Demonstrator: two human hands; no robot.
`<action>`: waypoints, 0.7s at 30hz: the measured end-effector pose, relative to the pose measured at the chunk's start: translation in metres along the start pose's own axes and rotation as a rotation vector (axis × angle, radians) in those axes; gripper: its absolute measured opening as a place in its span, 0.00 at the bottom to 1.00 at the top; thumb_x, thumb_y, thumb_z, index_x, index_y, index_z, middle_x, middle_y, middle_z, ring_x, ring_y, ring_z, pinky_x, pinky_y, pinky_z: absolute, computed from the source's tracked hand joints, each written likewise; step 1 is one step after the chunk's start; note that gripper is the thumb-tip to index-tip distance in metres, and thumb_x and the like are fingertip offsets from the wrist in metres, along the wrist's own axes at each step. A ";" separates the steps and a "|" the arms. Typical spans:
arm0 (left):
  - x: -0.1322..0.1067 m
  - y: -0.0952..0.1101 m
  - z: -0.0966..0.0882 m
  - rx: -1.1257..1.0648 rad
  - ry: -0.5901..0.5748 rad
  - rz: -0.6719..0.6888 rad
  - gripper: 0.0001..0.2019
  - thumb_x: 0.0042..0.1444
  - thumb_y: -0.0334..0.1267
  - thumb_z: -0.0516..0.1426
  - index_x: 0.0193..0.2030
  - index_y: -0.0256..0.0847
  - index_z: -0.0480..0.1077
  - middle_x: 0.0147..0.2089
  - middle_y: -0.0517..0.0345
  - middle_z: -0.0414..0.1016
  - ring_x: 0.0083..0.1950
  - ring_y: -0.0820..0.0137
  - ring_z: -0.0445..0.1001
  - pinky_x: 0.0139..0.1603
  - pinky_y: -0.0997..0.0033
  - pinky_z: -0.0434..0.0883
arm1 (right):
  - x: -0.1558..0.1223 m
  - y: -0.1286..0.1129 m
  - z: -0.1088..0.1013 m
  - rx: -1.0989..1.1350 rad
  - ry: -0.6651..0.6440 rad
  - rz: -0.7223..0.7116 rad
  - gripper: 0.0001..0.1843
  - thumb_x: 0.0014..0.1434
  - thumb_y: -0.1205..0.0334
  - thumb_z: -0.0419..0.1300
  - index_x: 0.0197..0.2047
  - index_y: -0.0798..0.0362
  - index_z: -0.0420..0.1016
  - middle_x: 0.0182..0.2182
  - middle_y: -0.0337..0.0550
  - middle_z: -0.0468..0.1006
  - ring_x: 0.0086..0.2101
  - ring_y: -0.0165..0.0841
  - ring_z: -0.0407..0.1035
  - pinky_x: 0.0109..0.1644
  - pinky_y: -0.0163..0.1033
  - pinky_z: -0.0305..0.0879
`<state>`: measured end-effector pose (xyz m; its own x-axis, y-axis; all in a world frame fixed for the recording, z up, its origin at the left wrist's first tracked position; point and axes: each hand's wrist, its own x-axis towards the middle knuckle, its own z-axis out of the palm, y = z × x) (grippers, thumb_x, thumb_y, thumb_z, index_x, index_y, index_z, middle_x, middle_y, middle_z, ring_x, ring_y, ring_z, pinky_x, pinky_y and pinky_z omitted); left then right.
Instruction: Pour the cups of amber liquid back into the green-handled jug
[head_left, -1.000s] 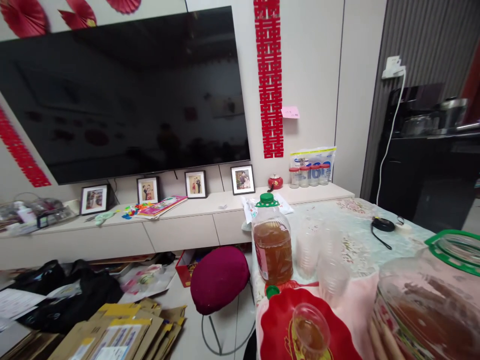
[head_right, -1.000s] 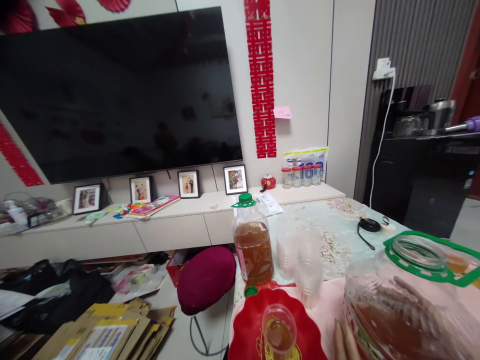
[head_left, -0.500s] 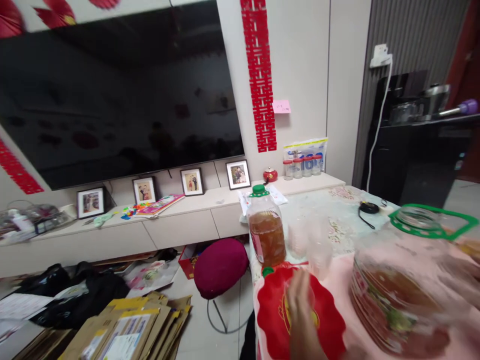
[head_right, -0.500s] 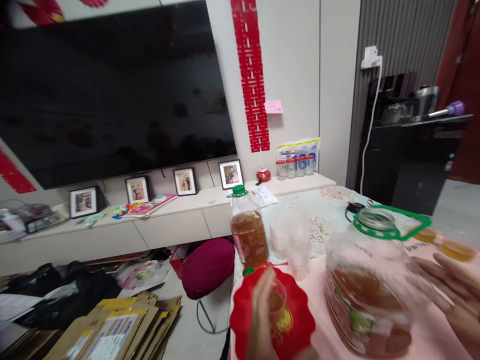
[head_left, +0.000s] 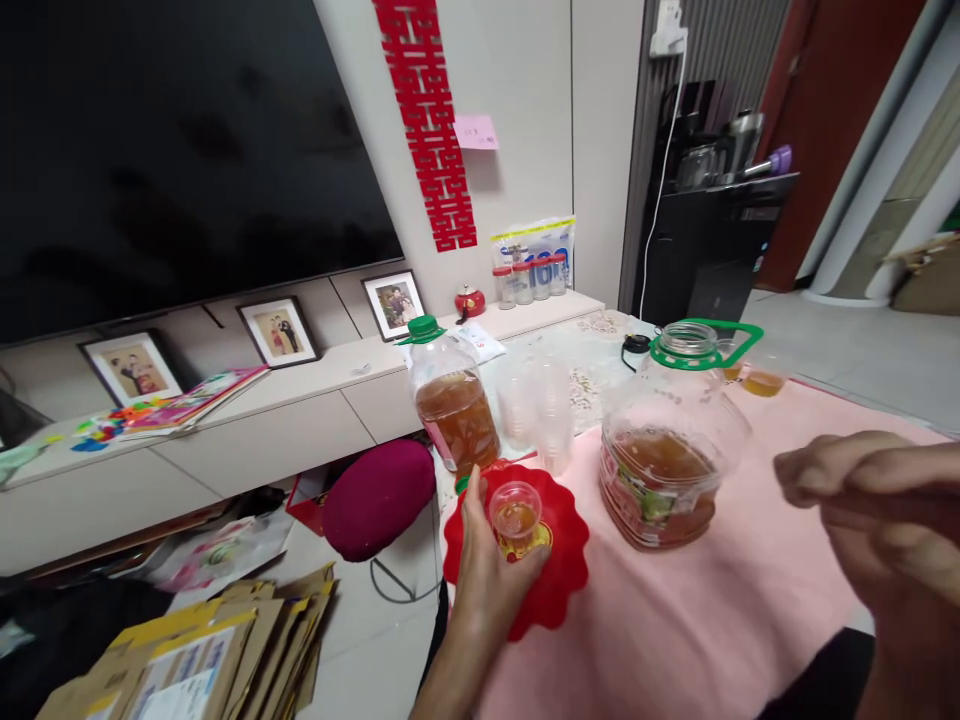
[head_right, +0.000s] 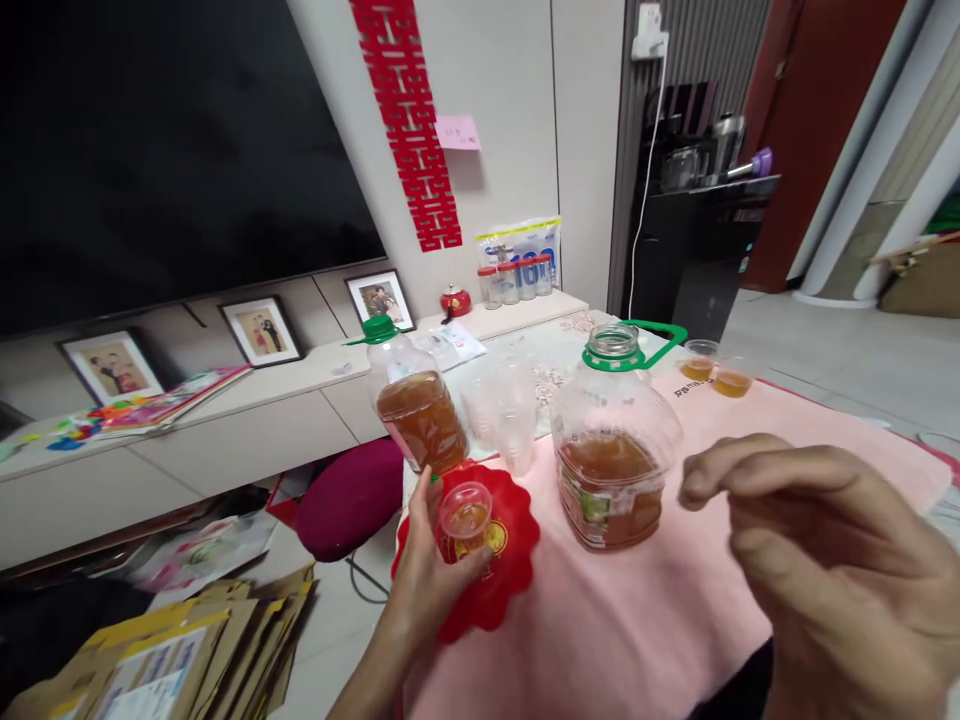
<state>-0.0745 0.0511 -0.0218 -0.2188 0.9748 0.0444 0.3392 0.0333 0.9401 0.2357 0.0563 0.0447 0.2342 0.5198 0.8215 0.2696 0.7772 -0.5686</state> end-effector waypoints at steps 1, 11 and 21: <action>0.002 0.000 0.000 -0.007 -0.016 -0.009 0.59 0.44 0.41 0.68 0.77 0.39 0.36 0.76 0.37 0.51 0.79 0.51 0.53 0.78 0.47 0.56 | -0.002 -0.016 0.012 0.024 -0.041 0.062 0.11 0.57 0.52 0.73 0.40 0.46 0.80 0.31 0.53 0.76 0.34 0.46 0.75 0.35 0.53 0.75; 0.013 -0.005 0.001 -0.147 -0.100 -0.054 0.53 0.50 0.39 0.63 0.76 0.39 0.35 0.64 0.42 0.68 0.63 0.59 0.74 0.66 0.55 0.70 | -0.011 -0.045 0.055 0.079 -0.530 0.141 0.06 0.69 0.56 0.64 0.48 0.42 0.74 0.38 0.38 0.78 0.40 0.33 0.74 0.38 0.36 0.71; 0.022 -0.008 -0.016 -0.277 -0.020 0.009 0.55 0.48 0.42 0.69 0.75 0.48 0.38 0.61 0.45 0.71 0.65 0.57 0.71 0.69 0.46 0.68 | -0.011 -0.035 0.075 0.029 -0.598 0.168 0.03 0.70 0.64 0.62 0.46 0.46 0.73 0.38 0.35 0.78 0.34 0.26 0.70 0.37 0.33 0.66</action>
<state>-0.0966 0.0693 -0.0231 -0.1976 0.9790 0.0493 0.0775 -0.0345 0.9964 0.1535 0.0501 0.0588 -0.2946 0.7380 0.6071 0.2467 0.6725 -0.6978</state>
